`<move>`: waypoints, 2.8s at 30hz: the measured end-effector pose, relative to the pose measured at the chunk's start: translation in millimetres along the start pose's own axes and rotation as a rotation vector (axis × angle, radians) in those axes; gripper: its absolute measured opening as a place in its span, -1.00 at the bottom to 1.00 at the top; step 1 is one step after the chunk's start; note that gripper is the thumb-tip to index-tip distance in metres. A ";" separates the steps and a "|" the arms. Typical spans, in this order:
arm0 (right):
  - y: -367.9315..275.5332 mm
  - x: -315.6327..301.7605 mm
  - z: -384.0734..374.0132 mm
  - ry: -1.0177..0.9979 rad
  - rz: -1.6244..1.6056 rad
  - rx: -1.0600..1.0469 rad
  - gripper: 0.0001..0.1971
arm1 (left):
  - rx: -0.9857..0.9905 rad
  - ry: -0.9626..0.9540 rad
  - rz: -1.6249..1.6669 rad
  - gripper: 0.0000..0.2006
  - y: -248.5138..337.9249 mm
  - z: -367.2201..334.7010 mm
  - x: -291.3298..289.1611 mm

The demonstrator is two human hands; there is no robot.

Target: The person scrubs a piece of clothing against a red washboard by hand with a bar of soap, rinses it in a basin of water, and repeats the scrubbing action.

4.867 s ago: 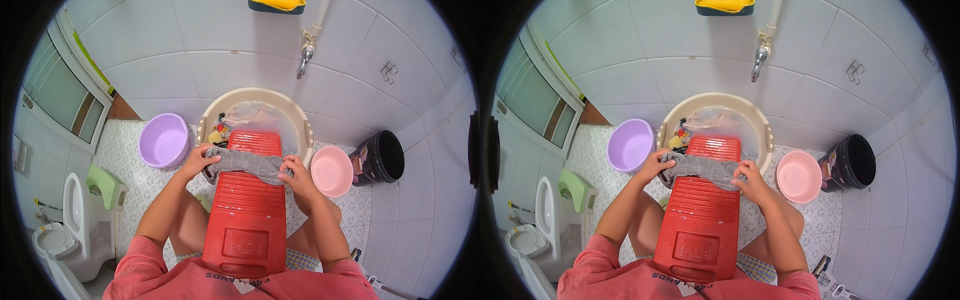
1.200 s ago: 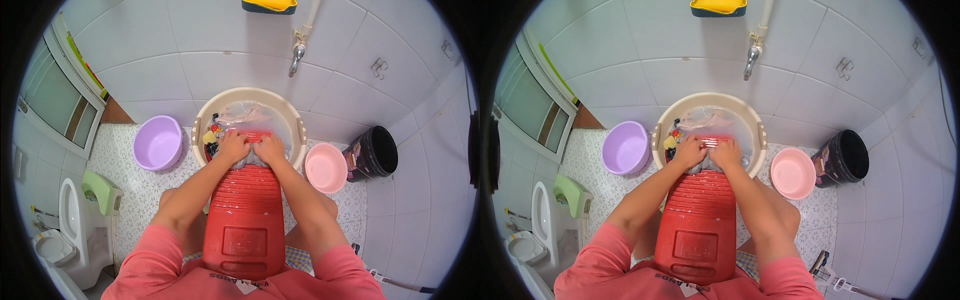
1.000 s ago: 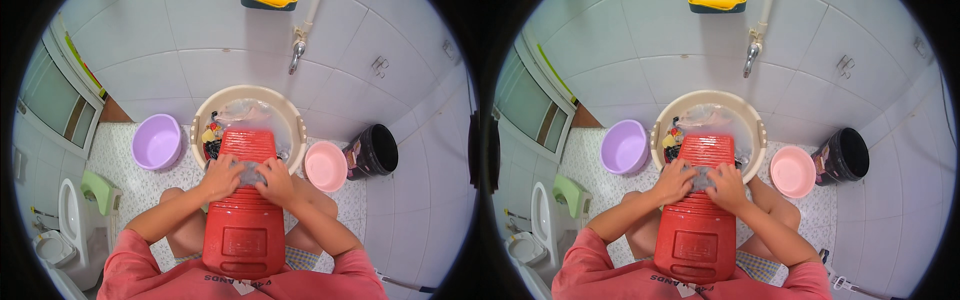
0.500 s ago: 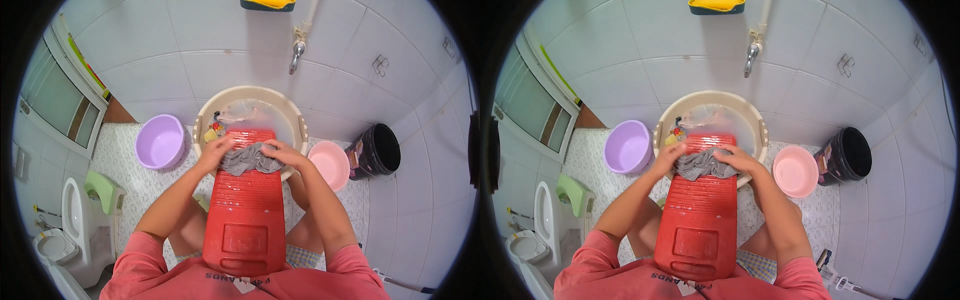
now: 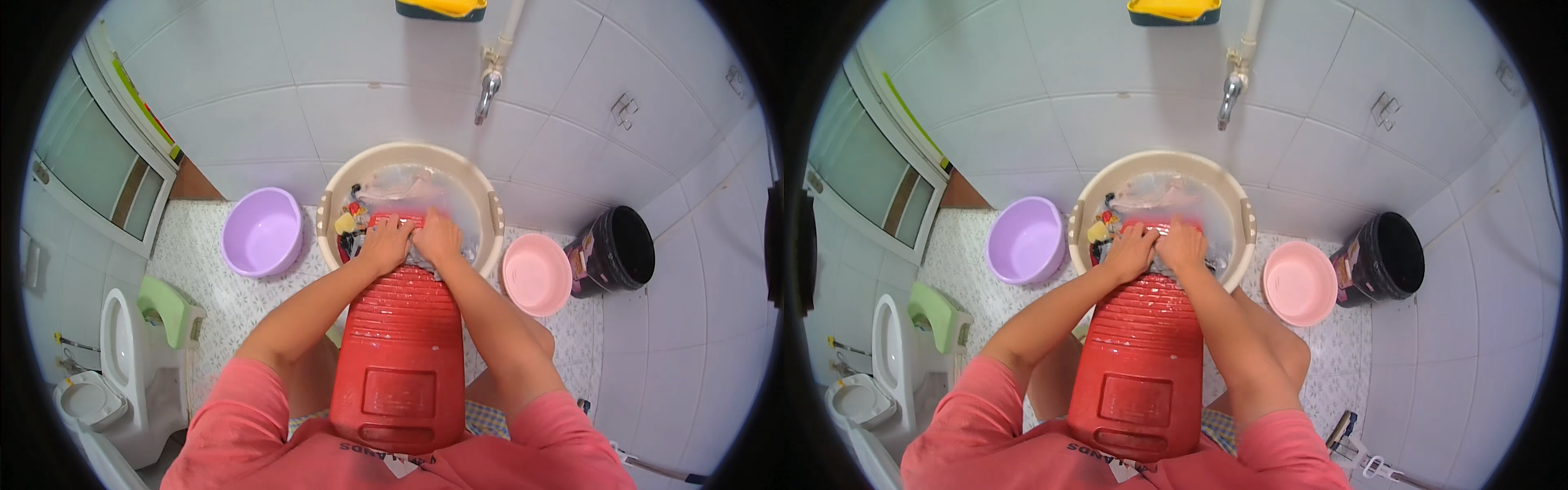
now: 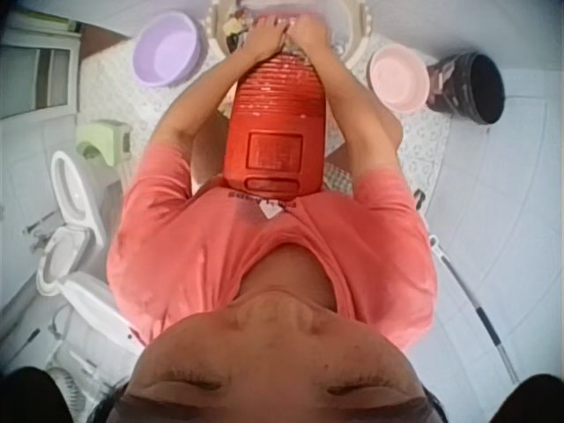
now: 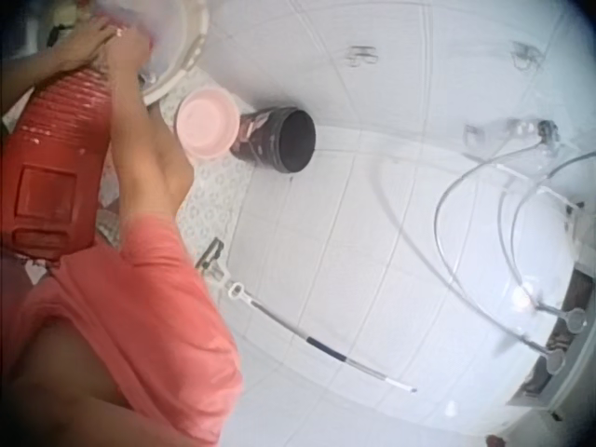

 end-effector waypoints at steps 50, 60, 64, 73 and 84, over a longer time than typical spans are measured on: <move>105.0 -21.4 -2.4 -0.070 -0.655 0.050 -0.55 | -0.684 -0.020 1.143 -0.62 -109.8 -37.8 -19.1; 113.5 -21.4 -0.9 0.234 -0.065 0.176 -0.71 | -0.180 -0.362 0.175 -0.44 -36.8 18.3 19.2; 107.9 25.7 -23.1 -0.339 0.454 -0.115 -0.73 | -0.243 -0.366 0.059 -0.36 -22.3 35.1 22.1; 64.1 69.4 -130.8 -0.036 -0.066 -0.268 -0.62 | -0.222 -0.309 0.121 -0.34 -17.1 37.1 18.1; 122.2 59.1 -76.1 0.163 -0.195 -0.011 -0.70 | -0.254 -0.311 0.077 -0.35 -15.8 38.7 16.0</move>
Point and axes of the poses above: each hand's wrist, its own z-axis away from the middle knuckle, its own x-axis out of the palm, y = z × x, the point moved 4 cm from there along -z, towards the middle knuckle, and after that the axes turned 1 degree about -y, right-handed, at the moved point
